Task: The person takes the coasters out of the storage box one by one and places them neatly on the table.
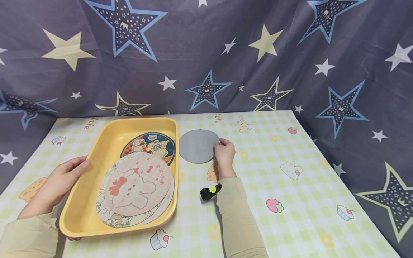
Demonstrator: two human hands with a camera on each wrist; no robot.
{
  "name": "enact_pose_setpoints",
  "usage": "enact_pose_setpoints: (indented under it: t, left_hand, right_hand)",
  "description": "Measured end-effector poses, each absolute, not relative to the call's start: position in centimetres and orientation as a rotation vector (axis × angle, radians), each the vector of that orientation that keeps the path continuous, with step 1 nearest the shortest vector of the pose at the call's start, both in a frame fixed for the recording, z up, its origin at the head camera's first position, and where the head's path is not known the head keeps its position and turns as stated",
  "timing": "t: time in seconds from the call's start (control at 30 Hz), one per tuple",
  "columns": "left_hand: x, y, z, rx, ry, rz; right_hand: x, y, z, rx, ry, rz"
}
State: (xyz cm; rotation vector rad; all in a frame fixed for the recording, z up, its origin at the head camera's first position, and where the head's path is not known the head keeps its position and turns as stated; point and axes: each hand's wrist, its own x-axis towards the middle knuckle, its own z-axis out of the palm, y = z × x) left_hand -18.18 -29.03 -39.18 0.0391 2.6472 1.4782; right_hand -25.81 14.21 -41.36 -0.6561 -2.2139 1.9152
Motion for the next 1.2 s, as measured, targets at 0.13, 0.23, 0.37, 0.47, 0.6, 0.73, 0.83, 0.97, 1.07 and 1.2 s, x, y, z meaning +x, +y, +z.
enact_pose_setpoints:
  t: [0.13,0.23,0.37,0.47,0.6,0.73,0.83,0.97,1.07,1.2]
  left_hand:
    - [-18.2,-29.0,-39.1,0.037,2.646,1.476]
    - [-18.2,-29.0,-39.1,0.039,2.641,1.478]
    - [-18.2,-29.0,-39.2,0.039,2.636,1.483]
    - [-18.2,-29.0,-39.2,0.038,2.634,1.482]
    - [-18.2,-29.0,-39.2,0.035,2.636,1.48]
    - [-18.1,-29.0,-39.1,0.033,2.642,1.474]
    - [-18.1,-29.0,-39.1,0.035,2.643,1.474]
    - [-18.2,-29.0,-39.2,0.038,2.642,1.476]
    - [-18.2,-29.0,-39.2,0.035,2.642,1.479]
    - [-18.2,-29.0,-39.3,0.035,2.64,1.484]
  right_hand:
    - [-25.9,14.3,-41.3,-0.662,-2.193,1.929]
    - [-26.0,14.5,-41.3,-0.657,-2.172,1.947]
    - [-26.0,14.9,-41.3,-0.637,-2.11,1.998]
    - [-26.0,15.0,-41.1,-0.629,-2.075,2.026]
    - [-25.8,15.0,-40.6,-0.62,-2.041,2.057]
    - [-25.6,14.9,-40.1,-0.592,-1.986,2.134]
    - [-25.5,14.9,-39.7,-0.574,-1.945,2.208]
    - [-25.4,14.7,-39.1,-0.567,-1.871,2.315]
    - [-25.3,14.6,-38.6,-0.559,-1.814,2.389]
    - [-25.2,14.4,-38.0,-0.536,-1.778,2.458]
